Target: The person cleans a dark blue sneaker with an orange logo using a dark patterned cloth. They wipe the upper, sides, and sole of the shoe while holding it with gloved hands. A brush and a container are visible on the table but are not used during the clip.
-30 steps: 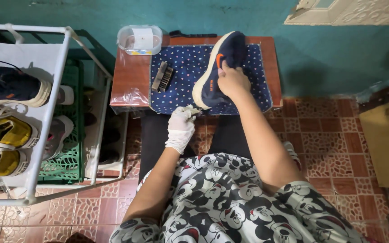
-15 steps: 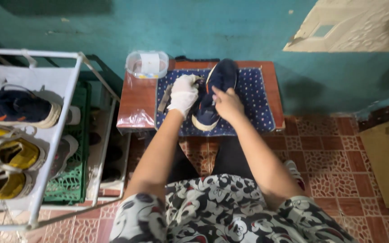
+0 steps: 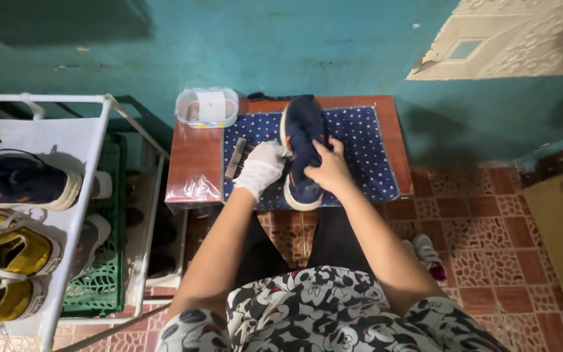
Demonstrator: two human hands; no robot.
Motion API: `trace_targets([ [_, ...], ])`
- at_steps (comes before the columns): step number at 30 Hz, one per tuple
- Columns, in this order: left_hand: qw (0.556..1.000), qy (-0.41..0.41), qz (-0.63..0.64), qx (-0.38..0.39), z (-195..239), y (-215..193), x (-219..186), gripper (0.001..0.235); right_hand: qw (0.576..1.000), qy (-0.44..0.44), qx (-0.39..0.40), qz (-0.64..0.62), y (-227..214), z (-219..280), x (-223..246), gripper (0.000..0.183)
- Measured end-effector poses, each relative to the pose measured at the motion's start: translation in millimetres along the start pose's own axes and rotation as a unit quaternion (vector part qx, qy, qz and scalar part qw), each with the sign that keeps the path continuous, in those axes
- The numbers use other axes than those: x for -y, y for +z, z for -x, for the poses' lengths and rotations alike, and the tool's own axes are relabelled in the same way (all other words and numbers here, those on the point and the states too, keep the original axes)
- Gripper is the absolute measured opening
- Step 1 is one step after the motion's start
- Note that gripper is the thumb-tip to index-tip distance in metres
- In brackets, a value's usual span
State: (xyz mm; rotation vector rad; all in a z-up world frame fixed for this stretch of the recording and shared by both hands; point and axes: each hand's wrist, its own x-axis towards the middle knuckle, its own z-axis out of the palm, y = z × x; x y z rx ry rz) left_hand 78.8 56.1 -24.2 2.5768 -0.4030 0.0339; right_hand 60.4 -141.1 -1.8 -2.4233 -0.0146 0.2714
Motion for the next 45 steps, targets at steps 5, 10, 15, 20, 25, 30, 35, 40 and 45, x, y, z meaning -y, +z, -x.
trace_targets([
  [5, 0.992, -0.068, 0.068, -0.083, -23, -15, 16, 0.025, 0.999, 0.014, -0.020, 0.038, -5, -10, 6, 0.068],
  [10, 0.986, -0.052, 0.094, -0.130, -17, -15, -39, 0.030, 0.995, 0.045, -0.055, -0.064, -26, 14, 21, 0.065],
  [15, 0.982, -0.114, 0.096, -0.116, 9, -2, -37, 0.028, 0.998, 0.023, -0.036, -0.047, -24, 14, 23, 0.063],
  [20, 0.970, -0.127, 0.155, -0.136, 34, -4, -40, 0.025, 0.997, 0.003, -0.031, 0.064, -10, -11, 12, 0.062],
  [25, 0.979, -0.101, 0.142, -0.105, 51, 17, -14, 0.028, 0.997, -0.005, -0.042, 0.069, -1, -27, -16, 0.047],
  [30, 0.958, -0.047, 0.170, -0.226, 34, -53, -52, 0.034, 0.997, -0.019, -0.049, 0.055, -33, -10, 0, 0.042],
  [35, 0.968, -0.024, 0.117, -0.220, 6, 2, -52, 0.039, 0.996, 0.000, -0.045, 0.071, -19, -19, -18, 0.040],
  [40, 0.978, -0.016, 0.121, -0.168, 37, 26, -55, 0.032, 0.996, 0.042, -0.034, 0.068, -13, -20, -27, 0.044],
  [45, 0.980, -0.006, 0.156, -0.119, 64, 26, -41, 0.028, 0.997, 0.041, -0.043, 0.058, -12, -23, -27, 0.044],
])
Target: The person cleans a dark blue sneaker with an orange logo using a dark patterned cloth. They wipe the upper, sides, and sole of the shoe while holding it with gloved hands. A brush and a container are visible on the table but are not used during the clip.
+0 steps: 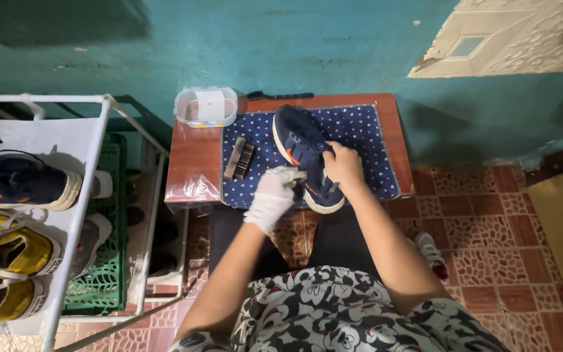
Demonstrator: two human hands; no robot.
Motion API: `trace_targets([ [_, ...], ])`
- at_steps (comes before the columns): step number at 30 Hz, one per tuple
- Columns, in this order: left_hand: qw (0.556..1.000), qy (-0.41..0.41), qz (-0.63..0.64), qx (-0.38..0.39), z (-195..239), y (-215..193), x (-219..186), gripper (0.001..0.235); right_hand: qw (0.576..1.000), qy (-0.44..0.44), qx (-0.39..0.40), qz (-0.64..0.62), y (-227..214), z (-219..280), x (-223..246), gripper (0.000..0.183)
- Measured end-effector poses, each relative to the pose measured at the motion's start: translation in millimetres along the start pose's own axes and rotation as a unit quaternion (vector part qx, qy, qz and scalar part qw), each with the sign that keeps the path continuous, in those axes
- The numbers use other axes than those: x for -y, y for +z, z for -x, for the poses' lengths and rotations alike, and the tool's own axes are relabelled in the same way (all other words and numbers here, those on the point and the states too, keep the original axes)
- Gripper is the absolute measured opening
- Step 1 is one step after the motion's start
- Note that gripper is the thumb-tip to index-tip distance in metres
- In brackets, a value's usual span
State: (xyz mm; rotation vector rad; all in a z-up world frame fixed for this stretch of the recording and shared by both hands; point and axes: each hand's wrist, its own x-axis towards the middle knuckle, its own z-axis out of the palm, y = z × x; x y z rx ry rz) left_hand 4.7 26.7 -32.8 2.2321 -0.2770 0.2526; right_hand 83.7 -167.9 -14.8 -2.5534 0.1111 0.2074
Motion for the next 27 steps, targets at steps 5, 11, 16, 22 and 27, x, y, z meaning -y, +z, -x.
trace_targets([
  [5, 0.998, -0.003, 0.006, -0.062, -52, -40, -20, 0.031, 1.000, -0.014, -0.007, -0.003, 1, 1, -1, 0.043],
  [11, 0.993, 0.031, 0.023, -0.116, -71, 27, 27, 0.037, 1.000, 0.004, -0.005, -0.003, 2, 0, 0, 0.044],
  [16, 0.987, 0.059, 0.070, -0.132, -38, 10, -8, 0.040, 1.000, 0.018, 0.000, -0.022, -4, 8, 6, 0.045],
  [22, 0.967, 0.034, 0.208, -0.144, 2, -1, -19, 0.032, 0.998, 0.040, -0.016, -0.053, -5, 12, 4, 0.044],
  [27, 0.991, -0.091, 0.085, -0.054, -36, -50, -33, 0.042, 0.999, 0.029, -0.008, -0.025, -5, 9, 8, 0.046],
])
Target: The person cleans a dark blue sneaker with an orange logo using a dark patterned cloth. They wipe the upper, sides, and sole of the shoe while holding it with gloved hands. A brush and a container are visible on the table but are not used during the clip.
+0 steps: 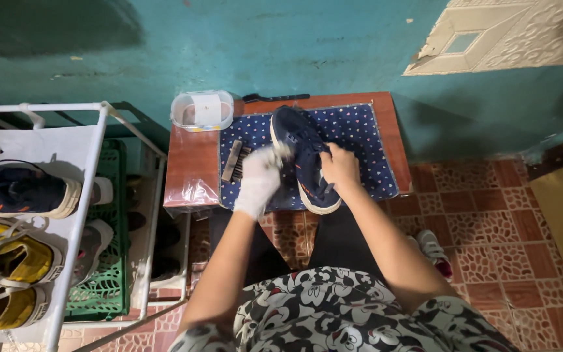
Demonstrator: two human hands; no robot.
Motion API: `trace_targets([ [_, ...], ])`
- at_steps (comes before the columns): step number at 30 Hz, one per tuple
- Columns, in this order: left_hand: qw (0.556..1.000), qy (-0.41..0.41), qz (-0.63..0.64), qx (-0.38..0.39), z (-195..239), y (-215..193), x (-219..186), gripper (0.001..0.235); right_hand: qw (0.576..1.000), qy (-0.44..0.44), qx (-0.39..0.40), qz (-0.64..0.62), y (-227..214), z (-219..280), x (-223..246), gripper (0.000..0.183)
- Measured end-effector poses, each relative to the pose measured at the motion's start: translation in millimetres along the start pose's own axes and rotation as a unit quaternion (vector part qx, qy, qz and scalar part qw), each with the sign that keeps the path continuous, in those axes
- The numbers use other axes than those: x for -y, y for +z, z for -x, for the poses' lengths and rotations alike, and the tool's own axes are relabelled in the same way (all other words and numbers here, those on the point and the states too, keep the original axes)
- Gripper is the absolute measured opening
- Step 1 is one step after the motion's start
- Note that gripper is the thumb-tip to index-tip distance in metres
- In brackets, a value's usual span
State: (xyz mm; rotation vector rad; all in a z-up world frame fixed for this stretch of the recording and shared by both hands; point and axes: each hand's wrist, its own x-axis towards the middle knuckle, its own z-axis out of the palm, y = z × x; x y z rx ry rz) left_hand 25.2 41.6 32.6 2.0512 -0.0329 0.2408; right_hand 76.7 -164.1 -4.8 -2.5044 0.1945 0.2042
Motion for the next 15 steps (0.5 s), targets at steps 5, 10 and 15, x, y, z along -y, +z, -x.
trace_targets([
  [5, 0.992, 0.109, -0.027, -0.049, -13, 40, 10, 0.042, 1.000, 0.000, 0.000, 0.001, -3, 6, 2, 0.049],
  [10, 0.990, 0.086, -0.107, -0.027, 6, 61, 29, 0.036, 1.000, 0.006, 0.005, -0.010, -5, 8, 5, 0.049],
  [15, 0.997, 0.026, 0.073, -0.023, 36, 70, 53, 0.034, 1.000, 0.008, 0.001, -0.012, -4, 10, 7, 0.047],
])
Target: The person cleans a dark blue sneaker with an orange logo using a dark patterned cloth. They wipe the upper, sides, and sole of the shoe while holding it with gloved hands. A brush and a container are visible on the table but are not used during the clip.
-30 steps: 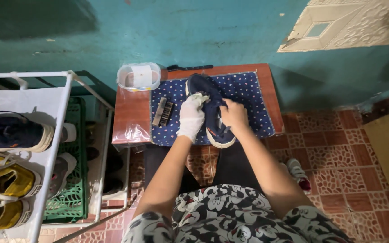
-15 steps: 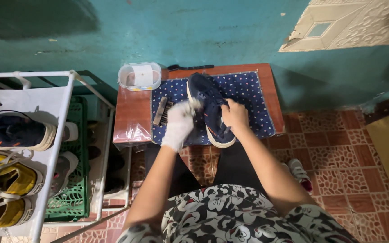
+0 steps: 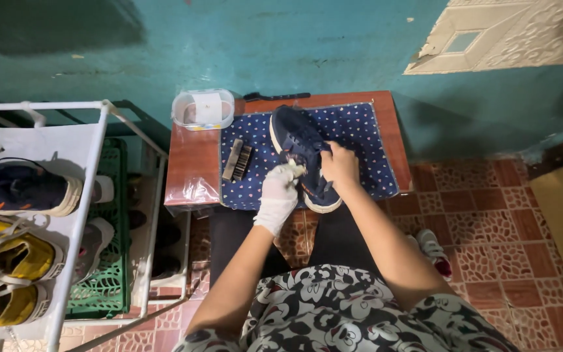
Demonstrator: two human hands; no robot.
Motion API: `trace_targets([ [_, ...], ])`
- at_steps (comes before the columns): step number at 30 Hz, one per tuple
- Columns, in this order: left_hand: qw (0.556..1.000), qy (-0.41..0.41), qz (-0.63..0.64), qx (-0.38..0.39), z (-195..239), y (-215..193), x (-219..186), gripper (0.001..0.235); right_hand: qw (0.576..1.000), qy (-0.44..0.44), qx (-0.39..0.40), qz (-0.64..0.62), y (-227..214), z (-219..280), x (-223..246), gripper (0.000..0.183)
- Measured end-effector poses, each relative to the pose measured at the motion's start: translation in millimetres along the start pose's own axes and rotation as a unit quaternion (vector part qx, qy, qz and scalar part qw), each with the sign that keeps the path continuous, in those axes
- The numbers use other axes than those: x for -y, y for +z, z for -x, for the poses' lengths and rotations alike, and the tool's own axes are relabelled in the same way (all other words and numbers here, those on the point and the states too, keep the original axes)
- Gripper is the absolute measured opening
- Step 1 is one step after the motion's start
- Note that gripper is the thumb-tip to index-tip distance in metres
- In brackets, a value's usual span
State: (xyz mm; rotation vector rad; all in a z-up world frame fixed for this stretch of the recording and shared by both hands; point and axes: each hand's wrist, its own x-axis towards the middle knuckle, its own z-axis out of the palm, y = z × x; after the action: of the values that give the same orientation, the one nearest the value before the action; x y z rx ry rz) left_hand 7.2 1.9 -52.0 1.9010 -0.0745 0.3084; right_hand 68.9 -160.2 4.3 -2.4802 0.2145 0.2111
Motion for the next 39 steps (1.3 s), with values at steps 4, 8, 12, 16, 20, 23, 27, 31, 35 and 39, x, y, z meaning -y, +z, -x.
trace_targets([
  [4, 0.994, -0.049, -0.067, 0.075, -13, -40, -30, 0.029, 1.000, -0.005, -0.010, 0.002, 5, -5, -9, 0.046],
  [8, 0.992, -0.086, -0.086, 0.022, -58, -55, -68, 0.034, 1.000, -0.017, -0.011, 0.013, 1, 2, -3, 0.047],
  [12, 0.986, -0.031, -0.166, 0.012, -56, -13, -32, 0.030, 1.000, -0.012, -0.005, 0.023, 6, -6, -9, 0.049],
  [16, 0.977, -0.001, -0.208, 0.054, -29, -10, -17, 0.031, 1.000, 0.000, -0.002, 0.006, -1, 0, -5, 0.049],
  [20, 0.966, -0.111, -0.189, 0.139, -15, -35, -26, 0.030, 0.999, -0.027, 0.028, -0.020, -32, 31, 21, 0.050],
  [23, 0.976, -0.142, -0.130, 0.097, -16, -66, -81, 0.029, 0.981, -0.101, 0.065, -0.152, -73, 52, 21, 0.055],
  [27, 0.999, -0.035, 0.002, -0.019, -18, -54, -165, 0.039, 0.884, -0.169, 0.089, -0.426, -101, 73, 8, 0.066],
  [31, 0.985, 0.048, 0.144, 0.088, -17, -6, -201, 0.058, 0.808, -0.134, 0.071, -0.570, -91, 80, -11, 0.089],
  [35, 0.992, 0.072, 0.044, 0.099, -34, -20, -205, 0.064, 0.779, -0.049, -0.013, -0.625, -116, 65, -52, 0.069],
  [39, 0.917, -0.047, -0.358, 0.170, -71, -17, -155, 0.064, 0.772, 0.148, -0.062, -0.614, -155, 110, 5, 0.069],
])
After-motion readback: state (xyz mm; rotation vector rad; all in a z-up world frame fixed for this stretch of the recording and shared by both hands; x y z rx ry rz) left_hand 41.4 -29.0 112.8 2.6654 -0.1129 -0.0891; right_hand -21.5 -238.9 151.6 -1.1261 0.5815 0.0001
